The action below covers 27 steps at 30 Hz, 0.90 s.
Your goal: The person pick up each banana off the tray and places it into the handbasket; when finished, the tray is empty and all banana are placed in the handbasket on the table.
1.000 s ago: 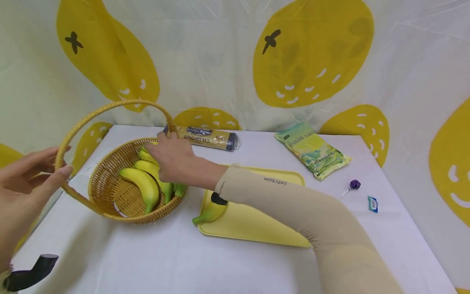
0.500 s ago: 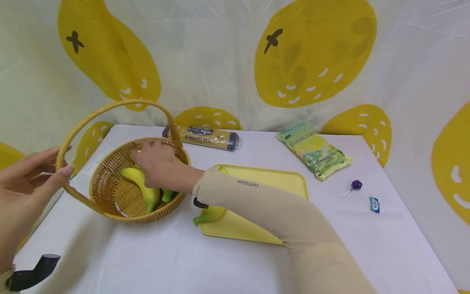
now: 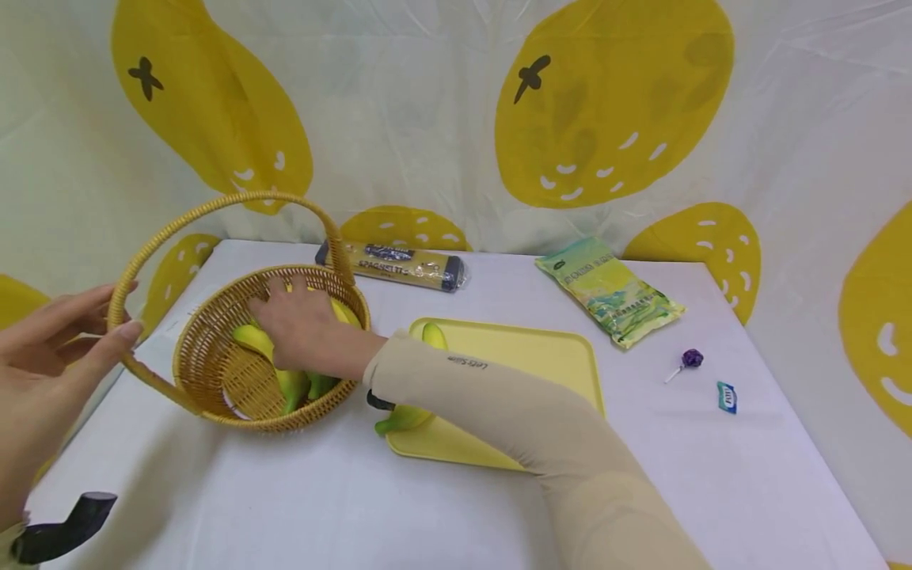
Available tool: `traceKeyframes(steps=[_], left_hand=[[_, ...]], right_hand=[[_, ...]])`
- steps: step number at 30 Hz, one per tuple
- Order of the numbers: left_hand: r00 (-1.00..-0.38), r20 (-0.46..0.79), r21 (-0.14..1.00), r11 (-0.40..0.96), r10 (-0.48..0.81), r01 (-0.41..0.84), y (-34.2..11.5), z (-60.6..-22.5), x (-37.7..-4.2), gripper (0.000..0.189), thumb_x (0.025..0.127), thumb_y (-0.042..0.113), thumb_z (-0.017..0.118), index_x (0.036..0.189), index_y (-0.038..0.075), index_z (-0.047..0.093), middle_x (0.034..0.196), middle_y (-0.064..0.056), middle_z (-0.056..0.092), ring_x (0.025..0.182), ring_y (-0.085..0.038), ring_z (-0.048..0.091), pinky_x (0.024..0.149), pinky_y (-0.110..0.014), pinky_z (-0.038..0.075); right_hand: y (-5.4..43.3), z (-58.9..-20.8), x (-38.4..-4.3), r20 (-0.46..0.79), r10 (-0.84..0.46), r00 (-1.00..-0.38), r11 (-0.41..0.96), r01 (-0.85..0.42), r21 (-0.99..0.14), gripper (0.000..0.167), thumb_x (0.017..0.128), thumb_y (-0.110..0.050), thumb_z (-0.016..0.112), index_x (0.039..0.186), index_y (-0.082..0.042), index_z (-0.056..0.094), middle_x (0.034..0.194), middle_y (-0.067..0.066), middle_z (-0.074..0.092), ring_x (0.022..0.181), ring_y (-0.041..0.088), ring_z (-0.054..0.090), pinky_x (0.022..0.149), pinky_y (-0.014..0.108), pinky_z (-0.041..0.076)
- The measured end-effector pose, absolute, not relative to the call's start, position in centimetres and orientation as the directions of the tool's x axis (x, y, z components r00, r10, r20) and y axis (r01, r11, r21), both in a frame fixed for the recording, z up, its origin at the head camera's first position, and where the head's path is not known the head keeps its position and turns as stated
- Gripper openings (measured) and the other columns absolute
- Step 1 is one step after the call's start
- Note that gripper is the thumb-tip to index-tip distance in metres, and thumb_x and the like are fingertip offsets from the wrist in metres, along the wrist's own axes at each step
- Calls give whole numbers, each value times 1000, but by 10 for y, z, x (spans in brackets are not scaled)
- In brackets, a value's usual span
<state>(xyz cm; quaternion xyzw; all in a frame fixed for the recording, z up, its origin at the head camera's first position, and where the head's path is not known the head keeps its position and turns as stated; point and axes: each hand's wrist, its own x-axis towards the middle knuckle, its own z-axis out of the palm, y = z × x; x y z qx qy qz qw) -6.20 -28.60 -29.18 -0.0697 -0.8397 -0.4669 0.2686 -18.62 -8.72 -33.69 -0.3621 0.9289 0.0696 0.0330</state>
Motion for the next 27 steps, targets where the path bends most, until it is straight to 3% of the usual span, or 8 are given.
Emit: traceKeyframes(steps=[7, 17, 27], left_hand=[[-837, 529, 751, 537, -139, 385, -287, -294, -60, 49, 83, -21, 76, 130, -8, 72, 111, -15, 73, 88, -17, 67, 84, -15, 56], [-843, 515, 782, 487, -155, 389, -284, -292, -60, 47, 83, -21, 76, 129, -10, 71, 110, -18, 72, 88, -19, 66, 85, -16, 56], [-836, 532, 763, 506, -136, 403, -285, -292, -62, 48, 83, -21, 76, 129, -8, 72, 109, -13, 73, 88, -18, 66, 84, -15, 56]], right_hand=[[-75, -331, -182, -95, -687, -720, 717, -694, 68, 66, 102, -27, 53, 166, -32, 36, 162, 9, 37, 133, 29, 48, 58, 32, 53], [-44, -314, -186, -85, -650, -755, 753, -655, 63, 67, 97, -24, 61, 162, -29, 43, 156, 10, 43, 127, 30, 49, 59, 37, 55], [8, -307, -185, 35, -635, -771, 772, -636, -5, 72, 90, -14, 61, 160, -26, 48, 141, 11, 53, 114, 31, 53, 56, 36, 52]])
